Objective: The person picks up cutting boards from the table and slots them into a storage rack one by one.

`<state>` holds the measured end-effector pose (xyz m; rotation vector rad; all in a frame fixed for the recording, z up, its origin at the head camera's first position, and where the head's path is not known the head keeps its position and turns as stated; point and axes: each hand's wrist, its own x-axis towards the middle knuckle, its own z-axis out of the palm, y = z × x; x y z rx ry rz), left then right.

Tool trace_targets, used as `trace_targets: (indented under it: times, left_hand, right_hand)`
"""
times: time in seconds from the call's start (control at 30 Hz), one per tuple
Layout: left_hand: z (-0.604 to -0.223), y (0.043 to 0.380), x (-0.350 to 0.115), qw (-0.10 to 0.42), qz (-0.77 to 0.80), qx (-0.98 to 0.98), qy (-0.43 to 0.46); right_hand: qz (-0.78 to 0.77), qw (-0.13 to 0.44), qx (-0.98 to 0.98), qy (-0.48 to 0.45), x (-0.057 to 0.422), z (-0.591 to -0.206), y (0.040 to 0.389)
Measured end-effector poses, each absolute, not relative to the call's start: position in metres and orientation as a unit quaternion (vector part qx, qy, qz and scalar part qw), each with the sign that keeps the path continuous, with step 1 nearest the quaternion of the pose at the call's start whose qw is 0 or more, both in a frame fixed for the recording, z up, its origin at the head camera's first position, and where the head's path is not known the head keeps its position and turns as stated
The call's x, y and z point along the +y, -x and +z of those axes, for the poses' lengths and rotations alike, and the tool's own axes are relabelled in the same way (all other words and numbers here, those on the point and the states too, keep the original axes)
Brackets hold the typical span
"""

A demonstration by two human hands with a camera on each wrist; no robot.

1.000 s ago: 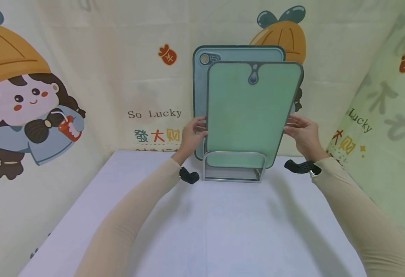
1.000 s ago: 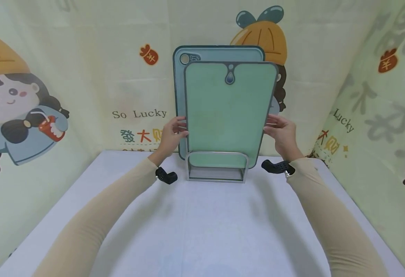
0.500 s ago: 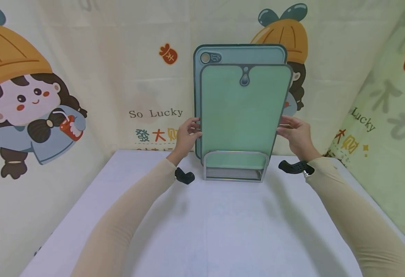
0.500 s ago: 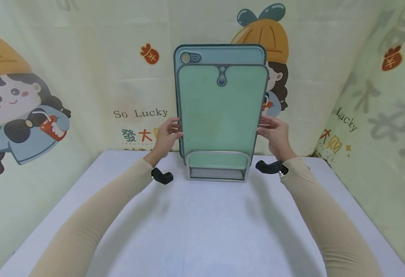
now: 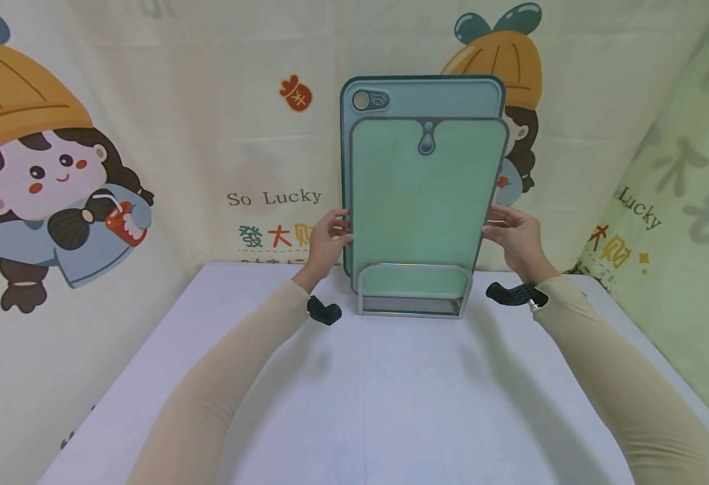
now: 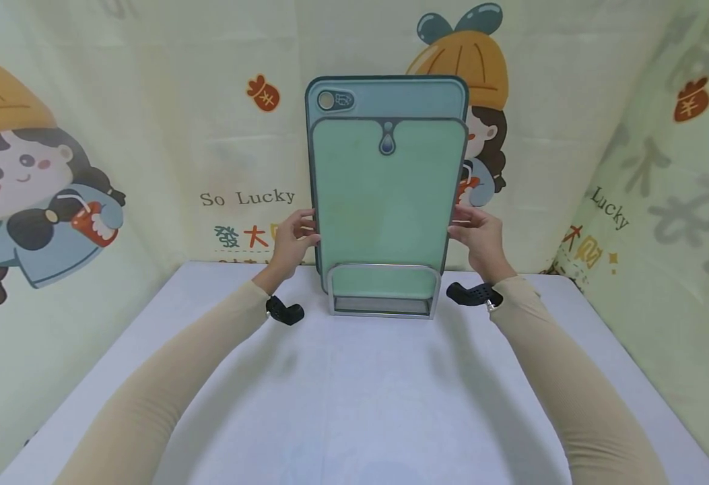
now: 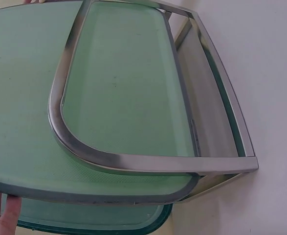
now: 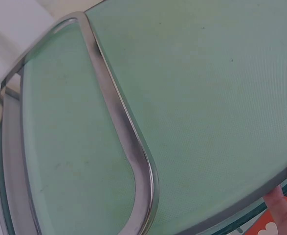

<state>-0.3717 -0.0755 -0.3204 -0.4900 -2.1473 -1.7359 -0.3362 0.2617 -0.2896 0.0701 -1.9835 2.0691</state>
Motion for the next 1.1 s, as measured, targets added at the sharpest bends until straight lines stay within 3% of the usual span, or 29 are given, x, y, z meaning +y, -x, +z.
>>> trace_targets:
  times: [1.1]
  left_hand:
    - [-0.3241,0.3754,-0.0703,0.157,-0.605,-0.760,0.177]
  right_hand:
    - [0.685,0.129,-0.716,-0.026,0.2674,-0.2938,0.3408]
